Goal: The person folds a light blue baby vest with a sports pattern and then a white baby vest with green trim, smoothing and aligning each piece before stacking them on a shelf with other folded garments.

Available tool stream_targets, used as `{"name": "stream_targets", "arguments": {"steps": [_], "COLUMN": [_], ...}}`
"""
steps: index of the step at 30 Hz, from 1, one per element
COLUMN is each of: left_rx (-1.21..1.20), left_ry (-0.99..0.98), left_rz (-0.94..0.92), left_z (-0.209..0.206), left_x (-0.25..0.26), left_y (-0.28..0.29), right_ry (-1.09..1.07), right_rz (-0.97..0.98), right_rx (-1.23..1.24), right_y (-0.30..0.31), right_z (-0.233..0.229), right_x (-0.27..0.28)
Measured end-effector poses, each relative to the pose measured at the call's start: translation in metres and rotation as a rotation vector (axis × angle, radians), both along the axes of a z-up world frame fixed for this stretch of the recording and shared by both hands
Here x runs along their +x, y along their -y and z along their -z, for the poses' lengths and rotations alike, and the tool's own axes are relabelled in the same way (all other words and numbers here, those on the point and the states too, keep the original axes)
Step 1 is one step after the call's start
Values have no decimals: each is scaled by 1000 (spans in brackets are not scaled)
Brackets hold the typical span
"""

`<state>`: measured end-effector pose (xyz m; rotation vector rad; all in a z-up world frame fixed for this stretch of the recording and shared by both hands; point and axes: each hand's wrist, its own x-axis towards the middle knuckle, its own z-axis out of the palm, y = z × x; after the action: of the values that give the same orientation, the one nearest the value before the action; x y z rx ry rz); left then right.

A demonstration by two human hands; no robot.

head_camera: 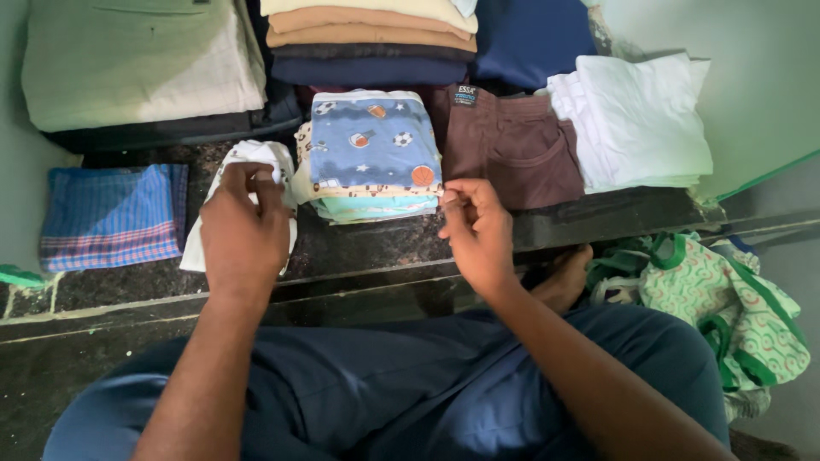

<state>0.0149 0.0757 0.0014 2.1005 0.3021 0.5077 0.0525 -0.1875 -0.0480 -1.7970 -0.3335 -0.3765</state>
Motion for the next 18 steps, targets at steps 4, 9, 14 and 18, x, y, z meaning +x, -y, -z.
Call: {"name": "stream_targets", "arguments": {"steps": [4,9,14,18], "left_rx": [-34,76,48,80], "left_ry": [73,14,-79,4], "left_rz": [128,124,104,127], "left_z": [1,-4,-8,-9], "left_x": [2,-2,-2,-2], "left_y": [17,23,27,30], "right_ry": [5,37,96,123], "right_rz": [45,37,85,132], "right_rx": [-122,-147,-207,-223], "right_y": [-3,-1,-3,-3], "right_z": [-3,-4,-7,-10], "right_x": [-3,-4,-4,-5]}}
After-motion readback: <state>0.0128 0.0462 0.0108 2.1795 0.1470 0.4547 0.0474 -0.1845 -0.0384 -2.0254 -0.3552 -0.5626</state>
